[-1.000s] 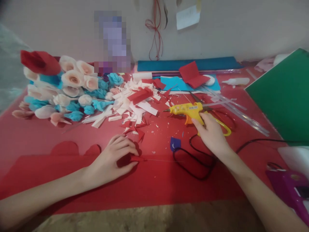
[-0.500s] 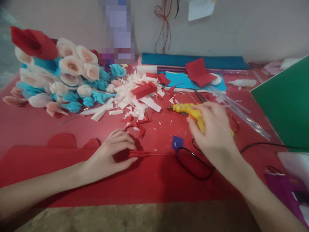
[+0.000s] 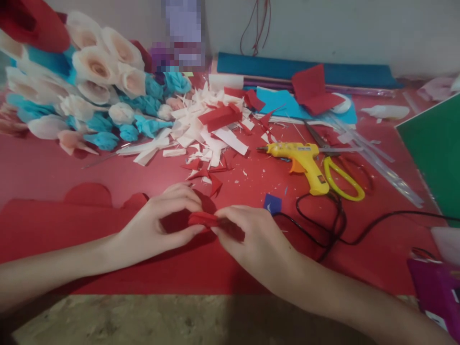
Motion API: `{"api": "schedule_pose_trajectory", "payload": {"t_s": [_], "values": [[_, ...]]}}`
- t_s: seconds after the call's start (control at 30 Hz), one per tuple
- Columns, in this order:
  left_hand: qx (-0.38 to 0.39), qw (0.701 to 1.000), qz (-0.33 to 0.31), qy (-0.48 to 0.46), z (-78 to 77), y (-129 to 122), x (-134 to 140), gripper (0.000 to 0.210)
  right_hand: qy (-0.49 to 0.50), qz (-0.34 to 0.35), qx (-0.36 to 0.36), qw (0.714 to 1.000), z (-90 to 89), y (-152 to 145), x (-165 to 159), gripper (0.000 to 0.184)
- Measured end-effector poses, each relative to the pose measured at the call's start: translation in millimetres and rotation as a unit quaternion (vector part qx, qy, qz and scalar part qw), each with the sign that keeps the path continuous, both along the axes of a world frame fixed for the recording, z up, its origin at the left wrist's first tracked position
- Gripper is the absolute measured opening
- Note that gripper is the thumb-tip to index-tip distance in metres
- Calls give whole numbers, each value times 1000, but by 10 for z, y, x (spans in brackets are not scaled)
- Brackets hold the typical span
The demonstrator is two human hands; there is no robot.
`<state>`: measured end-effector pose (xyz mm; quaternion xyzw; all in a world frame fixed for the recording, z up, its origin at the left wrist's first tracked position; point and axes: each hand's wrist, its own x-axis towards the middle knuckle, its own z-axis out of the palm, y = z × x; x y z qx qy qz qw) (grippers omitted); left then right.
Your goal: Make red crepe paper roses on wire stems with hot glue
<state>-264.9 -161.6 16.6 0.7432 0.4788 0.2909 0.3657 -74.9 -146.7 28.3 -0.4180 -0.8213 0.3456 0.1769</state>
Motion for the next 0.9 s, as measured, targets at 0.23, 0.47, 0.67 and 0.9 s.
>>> {"api": "schedule_pose_trajectory", "payload": {"t_s": [0.23, 0.47, 0.67, 0.9], "values": [[-13, 998, -16, -61, 9, 2, -29, 17, 48, -30, -15, 998, 34, -47, -9, 14], [-1, 996, -30, -86, -56, 1, -32, 26, 50, -50, -42, 997, -1, -24, -12, 15], [17, 996, -20, -85, -62, -12, -20, 17, 64, -45, -47, 996, -29, -33, -31, 14], [22, 994, 0, -110, -44, -11, -11, 11, 61, -45, -42, 996, -39, -26, -53, 13]]}}
